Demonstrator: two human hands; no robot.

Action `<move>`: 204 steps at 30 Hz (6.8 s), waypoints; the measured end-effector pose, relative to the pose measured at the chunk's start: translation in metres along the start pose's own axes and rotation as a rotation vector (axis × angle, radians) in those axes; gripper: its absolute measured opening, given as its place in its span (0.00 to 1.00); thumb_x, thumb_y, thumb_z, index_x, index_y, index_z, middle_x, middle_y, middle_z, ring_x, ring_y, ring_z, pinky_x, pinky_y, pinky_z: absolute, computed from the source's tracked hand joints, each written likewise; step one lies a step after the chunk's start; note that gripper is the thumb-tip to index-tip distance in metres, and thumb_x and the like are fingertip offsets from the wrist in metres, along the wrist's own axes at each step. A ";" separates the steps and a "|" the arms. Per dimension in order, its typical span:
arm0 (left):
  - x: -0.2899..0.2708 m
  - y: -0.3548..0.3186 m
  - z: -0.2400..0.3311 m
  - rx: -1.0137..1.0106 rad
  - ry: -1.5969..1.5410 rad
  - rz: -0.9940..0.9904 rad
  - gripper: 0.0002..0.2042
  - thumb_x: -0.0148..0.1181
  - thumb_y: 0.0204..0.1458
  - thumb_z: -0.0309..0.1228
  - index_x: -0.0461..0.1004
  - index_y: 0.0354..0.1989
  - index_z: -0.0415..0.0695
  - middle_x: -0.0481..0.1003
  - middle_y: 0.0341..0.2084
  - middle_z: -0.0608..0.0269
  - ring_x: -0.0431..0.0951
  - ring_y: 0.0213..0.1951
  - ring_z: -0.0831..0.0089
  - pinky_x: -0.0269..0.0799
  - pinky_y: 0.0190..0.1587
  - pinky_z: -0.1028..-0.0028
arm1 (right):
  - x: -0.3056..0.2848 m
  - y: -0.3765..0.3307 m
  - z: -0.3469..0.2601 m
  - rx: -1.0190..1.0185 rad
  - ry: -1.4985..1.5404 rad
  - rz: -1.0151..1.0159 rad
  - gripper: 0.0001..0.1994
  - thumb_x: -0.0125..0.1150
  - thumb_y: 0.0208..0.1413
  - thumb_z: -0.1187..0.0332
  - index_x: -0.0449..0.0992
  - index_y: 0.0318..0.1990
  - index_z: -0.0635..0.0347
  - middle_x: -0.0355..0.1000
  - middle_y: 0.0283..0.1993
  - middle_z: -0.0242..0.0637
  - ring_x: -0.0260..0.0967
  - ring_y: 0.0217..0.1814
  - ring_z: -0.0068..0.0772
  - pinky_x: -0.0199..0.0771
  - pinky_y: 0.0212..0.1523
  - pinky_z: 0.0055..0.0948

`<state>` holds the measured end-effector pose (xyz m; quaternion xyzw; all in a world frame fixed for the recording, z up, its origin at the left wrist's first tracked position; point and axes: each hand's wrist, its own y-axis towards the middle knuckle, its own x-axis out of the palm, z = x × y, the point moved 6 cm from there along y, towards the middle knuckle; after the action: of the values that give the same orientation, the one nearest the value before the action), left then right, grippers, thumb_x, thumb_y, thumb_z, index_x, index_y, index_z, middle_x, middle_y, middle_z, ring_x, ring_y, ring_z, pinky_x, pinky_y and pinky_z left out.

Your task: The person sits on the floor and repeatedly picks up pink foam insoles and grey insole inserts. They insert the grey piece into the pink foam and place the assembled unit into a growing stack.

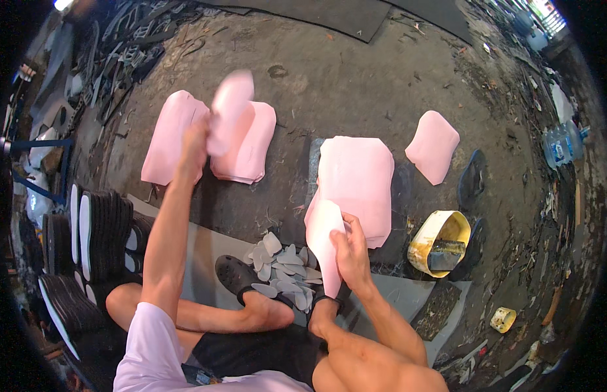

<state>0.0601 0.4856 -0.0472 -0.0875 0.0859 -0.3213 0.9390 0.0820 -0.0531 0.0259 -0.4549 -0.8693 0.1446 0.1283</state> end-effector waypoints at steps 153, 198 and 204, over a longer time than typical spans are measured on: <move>0.125 -0.322 -0.061 0.338 1.052 -0.387 0.26 0.76 0.53 0.22 0.82 0.63 0.44 0.77 0.60 0.48 0.77 0.63 0.48 0.77 0.63 0.52 | -0.096 0.029 -0.039 -0.712 -1.440 -0.447 0.36 0.81 0.59 0.52 0.78 0.76 0.41 0.70 0.82 0.40 0.67 0.81 0.49 0.72 0.79 0.53; 0.286 -0.380 -0.005 0.757 0.646 -0.321 0.23 0.68 0.56 0.20 0.85 0.62 0.35 0.79 0.63 0.48 0.76 0.65 0.43 0.70 0.73 0.45 | -0.059 0.011 -0.175 -1.162 -1.293 0.090 0.23 0.64 0.62 0.76 0.75 0.65 0.70 0.77 0.69 0.55 0.77 0.76 0.61 0.84 0.74 0.47; 0.277 -0.376 -0.016 0.718 0.660 -0.383 0.19 0.69 0.62 0.24 0.86 0.62 0.37 0.83 0.61 0.49 0.78 0.67 0.46 0.65 0.76 0.47 | -0.071 0.012 -0.027 -0.695 -0.982 -0.012 0.16 0.60 0.69 0.78 0.74 0.62 0.71 0.79 0.61 0.62 0.78 0.68 0.65 0.82 0.68 0.52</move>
<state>0.0515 0.0198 -0.0091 0.3316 0.2442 -0.5069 0.7573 0.1401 -0.1020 0.0396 -0.3451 -0.8258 0.0445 -0.4437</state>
